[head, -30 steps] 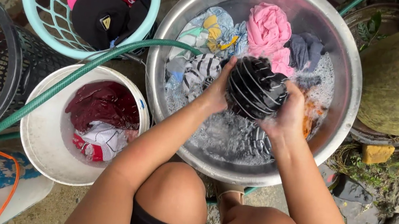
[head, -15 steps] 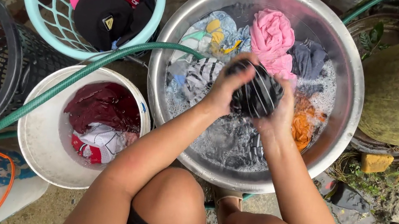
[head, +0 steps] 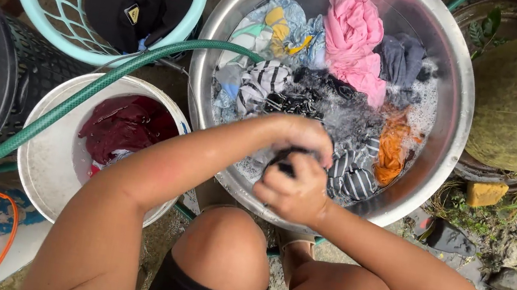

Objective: The person hand-washes clothes by scrubbing them in a large metal basin filled with soapy water, rinsing the items in a separate bucket of water, and wringing them out by hand.

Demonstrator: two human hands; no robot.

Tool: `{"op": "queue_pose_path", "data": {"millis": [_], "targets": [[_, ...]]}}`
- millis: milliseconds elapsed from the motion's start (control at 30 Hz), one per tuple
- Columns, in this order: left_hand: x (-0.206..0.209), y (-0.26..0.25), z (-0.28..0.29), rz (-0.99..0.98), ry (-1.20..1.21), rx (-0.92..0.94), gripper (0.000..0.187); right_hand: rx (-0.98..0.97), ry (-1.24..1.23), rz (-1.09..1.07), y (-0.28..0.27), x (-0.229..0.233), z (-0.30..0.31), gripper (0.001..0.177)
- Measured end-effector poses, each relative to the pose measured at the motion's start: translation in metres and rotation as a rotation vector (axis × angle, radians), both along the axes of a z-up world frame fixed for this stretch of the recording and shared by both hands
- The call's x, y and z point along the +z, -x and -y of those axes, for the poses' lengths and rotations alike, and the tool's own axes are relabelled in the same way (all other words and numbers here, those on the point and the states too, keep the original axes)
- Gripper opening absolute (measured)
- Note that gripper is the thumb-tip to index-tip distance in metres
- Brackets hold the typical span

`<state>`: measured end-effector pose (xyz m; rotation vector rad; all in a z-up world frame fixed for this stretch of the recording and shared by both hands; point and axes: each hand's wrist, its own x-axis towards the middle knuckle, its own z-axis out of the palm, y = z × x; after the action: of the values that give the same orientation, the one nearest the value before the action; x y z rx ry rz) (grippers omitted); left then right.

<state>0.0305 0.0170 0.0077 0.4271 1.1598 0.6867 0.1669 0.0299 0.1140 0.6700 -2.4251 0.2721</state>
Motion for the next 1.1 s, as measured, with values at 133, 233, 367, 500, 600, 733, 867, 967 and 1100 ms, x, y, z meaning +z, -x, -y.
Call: {"op": "queue_pose_path", "data": {"millis": [133, 233, 367, 500, 600, 733, 867, 967, 1100], "targets": [[-0.033, -0.030, 0.007, -0.688, -0.003, -0.292, 0.037, 0.154, -0.166, 0.065, -0.017, -0.052, 0.013, 0.015], [-0.059, -0.019, 0.013, -1.016, 0.023, 0.019, 0.038, 0.201, -0.082, 0.118, -0.005, -0.079, -0.007, 0.020], [-0.015, 0.063, 0.064, -0.825, -0.063, 0.728, 0.032, 0.045, 0.477, 0.240, 0.019, -0.091, -0.047, 0.048], [0.101, 0.094, 0.160, -0.753, -0.361, 1.112, 0.019, -0.594, 0.544, 0.740, 0.005, -0.121, -0.087, 0.063], [0.176, 0.082, 0.254, -1.019, -0.425, 1.096, 0.020, -0.923, -0.190, 1.456, -0.026, -0.162, -0.103, 0.080], [0.176, 0.064, 0.325, -1.121, -0.202, 0.945, 0.033, -0.875, -0.104, 1.614, -0.058, -0.210, -0.082, 0.070], [0.089, 0.052, 0.341, -1.079, 0.471, 0.456, 0.083, -0.576, 0.249, 1.528, -0.064, -0.209, -0.078, 0.053], [0.026, 0.046, 0.330, -0.875, 0.734, 0.185, 0.095, -0.682, 0.474, 1.423, -0.054, -0.187, -0.091, 0.046], [-0.047, 0.043, 0.309, -0.917, 0.801, 0.030, 0.083, -0.834, 0.599, 1.097, -0.050, -0.181, -0.110, 0.055]]}}
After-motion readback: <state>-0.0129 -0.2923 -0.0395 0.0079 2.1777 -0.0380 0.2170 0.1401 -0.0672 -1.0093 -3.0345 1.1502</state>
